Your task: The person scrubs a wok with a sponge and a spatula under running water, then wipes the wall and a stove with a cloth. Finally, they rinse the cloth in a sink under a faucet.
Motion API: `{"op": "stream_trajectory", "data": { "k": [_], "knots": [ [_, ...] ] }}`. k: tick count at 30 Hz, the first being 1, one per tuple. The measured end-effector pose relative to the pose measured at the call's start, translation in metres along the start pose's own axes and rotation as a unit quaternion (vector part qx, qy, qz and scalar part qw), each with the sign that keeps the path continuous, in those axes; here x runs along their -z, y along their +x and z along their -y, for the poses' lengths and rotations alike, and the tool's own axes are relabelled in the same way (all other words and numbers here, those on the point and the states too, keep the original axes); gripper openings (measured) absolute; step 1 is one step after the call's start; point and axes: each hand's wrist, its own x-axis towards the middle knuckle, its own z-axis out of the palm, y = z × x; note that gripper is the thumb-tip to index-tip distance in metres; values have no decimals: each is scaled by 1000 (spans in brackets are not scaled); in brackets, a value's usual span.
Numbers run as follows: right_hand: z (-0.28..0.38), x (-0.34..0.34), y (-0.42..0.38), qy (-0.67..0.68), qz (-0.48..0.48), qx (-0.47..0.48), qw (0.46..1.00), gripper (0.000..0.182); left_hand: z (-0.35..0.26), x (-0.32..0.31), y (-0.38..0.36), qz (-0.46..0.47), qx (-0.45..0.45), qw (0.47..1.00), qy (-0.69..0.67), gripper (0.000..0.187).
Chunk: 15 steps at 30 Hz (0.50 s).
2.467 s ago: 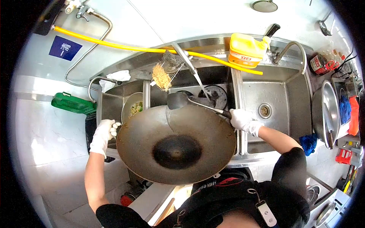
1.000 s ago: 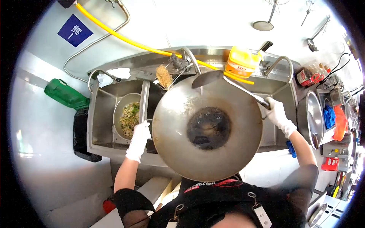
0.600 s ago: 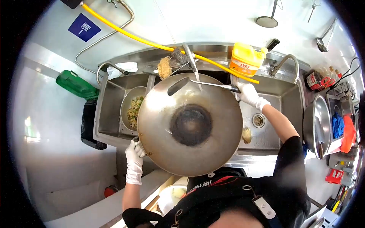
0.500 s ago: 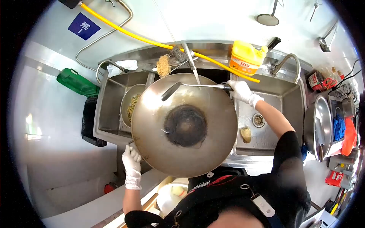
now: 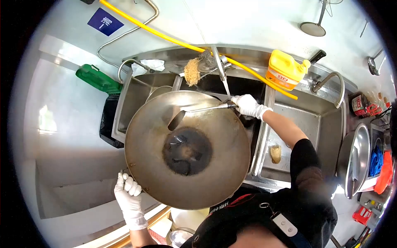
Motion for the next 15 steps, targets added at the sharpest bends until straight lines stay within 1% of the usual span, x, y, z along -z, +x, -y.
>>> {"op": "stream_trajectory", "data": {
  "k": [2, 4, 6, 7, 8, 10, 12, 14, 15],
  "knots": [
    [-2, -2, 1, -3, 33, 19, 999, 17, -10, -15, -1, 24, 15, 1000, -5, 27],
    [-2, -3, 6, -5, 44, 15, 999, 19, -18, -33, 1, 27, 12, 1000, 4, 26],
    [-7, -4, 12, -25, 123, 14, 992, 19, -24, -52, 8, 18, 21, 999, 21, 26],
    [-11, -4, 15, -9, 101, 19, 995, 20, -27, -59, 11, 42, 36, 998, 19, 26],
    [-18, -3, 18, -8, 100, 19, 995, 20, -27, -71, 14, 42, 36, 998, 20, 26],
    [-33, 0, 24, 12, 1, 127, 992, 19, -22, -98, 17, 47, 45, 996, 55, 26],
    [-39, 3, 30, 13, 10, 133, 991, 18, -21, -113, 24, 64, 45, 994, 70, 26],
    [-44, 4, 33, -40, -27, 192, 980, 17, -21, -126, 29, 37, 45, 995, 86, 26],
    [-47, 5, 38, -59, -18, 182, 981, 17, -24, -129, 30, 37, 39, 994, 92, 27]
  ]
}}
